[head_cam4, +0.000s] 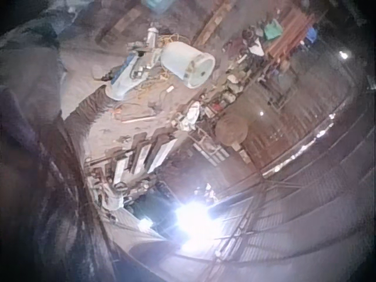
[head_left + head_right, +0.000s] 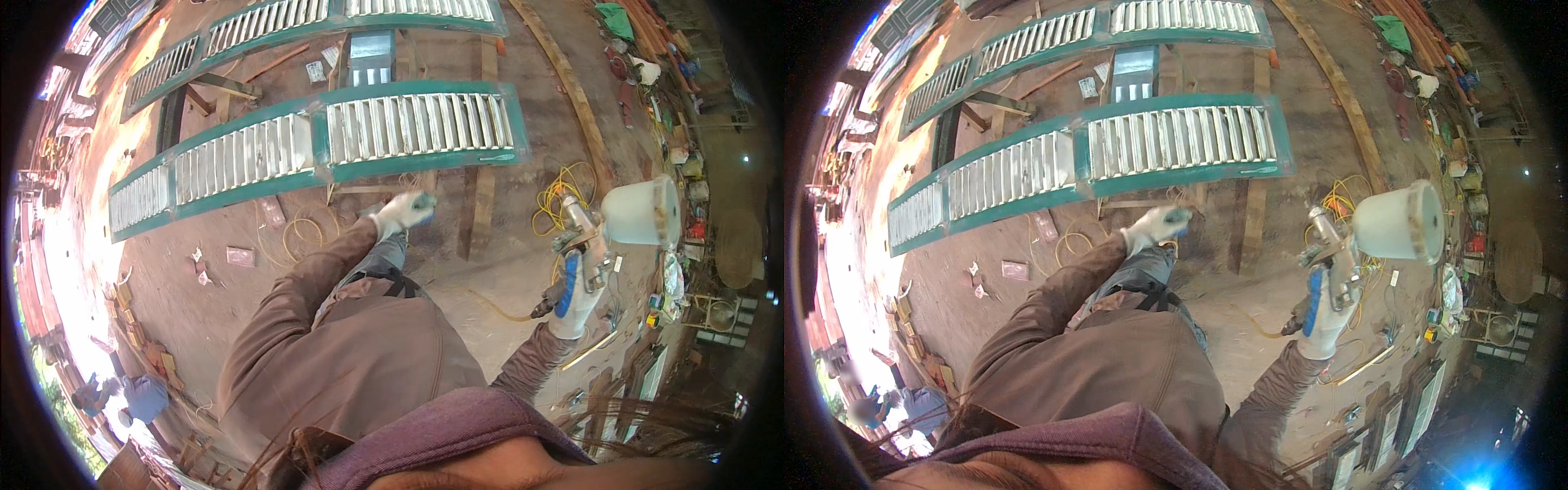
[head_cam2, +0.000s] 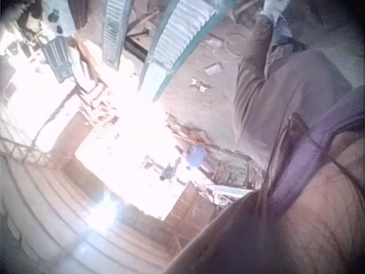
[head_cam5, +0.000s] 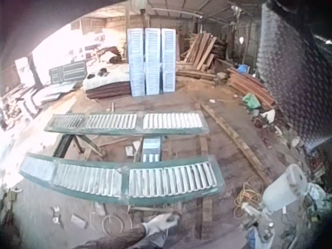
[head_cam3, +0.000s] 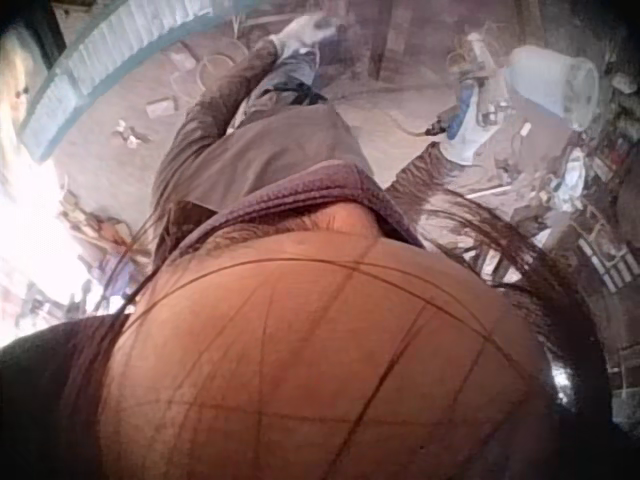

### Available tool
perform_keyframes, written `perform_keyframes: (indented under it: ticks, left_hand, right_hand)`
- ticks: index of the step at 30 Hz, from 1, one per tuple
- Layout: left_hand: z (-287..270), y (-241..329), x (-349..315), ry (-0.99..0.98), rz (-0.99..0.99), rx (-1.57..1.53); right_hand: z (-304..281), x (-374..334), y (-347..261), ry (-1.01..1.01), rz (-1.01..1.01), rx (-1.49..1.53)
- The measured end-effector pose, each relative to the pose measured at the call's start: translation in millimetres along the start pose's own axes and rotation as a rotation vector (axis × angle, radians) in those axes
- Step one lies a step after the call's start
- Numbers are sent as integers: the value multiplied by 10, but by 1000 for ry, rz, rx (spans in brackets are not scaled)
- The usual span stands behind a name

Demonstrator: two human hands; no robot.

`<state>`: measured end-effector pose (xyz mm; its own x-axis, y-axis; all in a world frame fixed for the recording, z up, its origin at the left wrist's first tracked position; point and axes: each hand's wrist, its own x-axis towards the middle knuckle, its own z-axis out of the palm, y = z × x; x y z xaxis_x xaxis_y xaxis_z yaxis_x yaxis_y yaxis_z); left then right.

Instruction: The person uses a spray gun to apply green paint to several metal ventilation grilles resting on a wooden rack. They wipe the surface with a cloth, refill the spray gun, and continue painting until the grilles are fully coated.

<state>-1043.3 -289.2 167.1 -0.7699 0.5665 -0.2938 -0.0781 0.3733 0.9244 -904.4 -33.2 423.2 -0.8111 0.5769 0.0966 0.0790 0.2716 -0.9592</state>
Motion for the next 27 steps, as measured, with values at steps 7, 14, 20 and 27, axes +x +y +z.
perform_keyframes:
  ticks: [7, 14, 20, 27]
  left_hand:
    - [-54, 59, 2310, 268, -212, -67]
    - [-22, -134, 3411, 653, -227, 175]
    - [-119, -25, 3358, 657, -277, 390]
    - [-61, 190, 3391, 852, -397, 438]
  right_hand:
    - [251, 515, 290, 133, 160, 48]
    - [-187, 751, 275, 148, 390, -169]
    - [-301, 1081, 515, 255, 337, -93]
    - [-744, 2190, 850, -39, 343, -91]
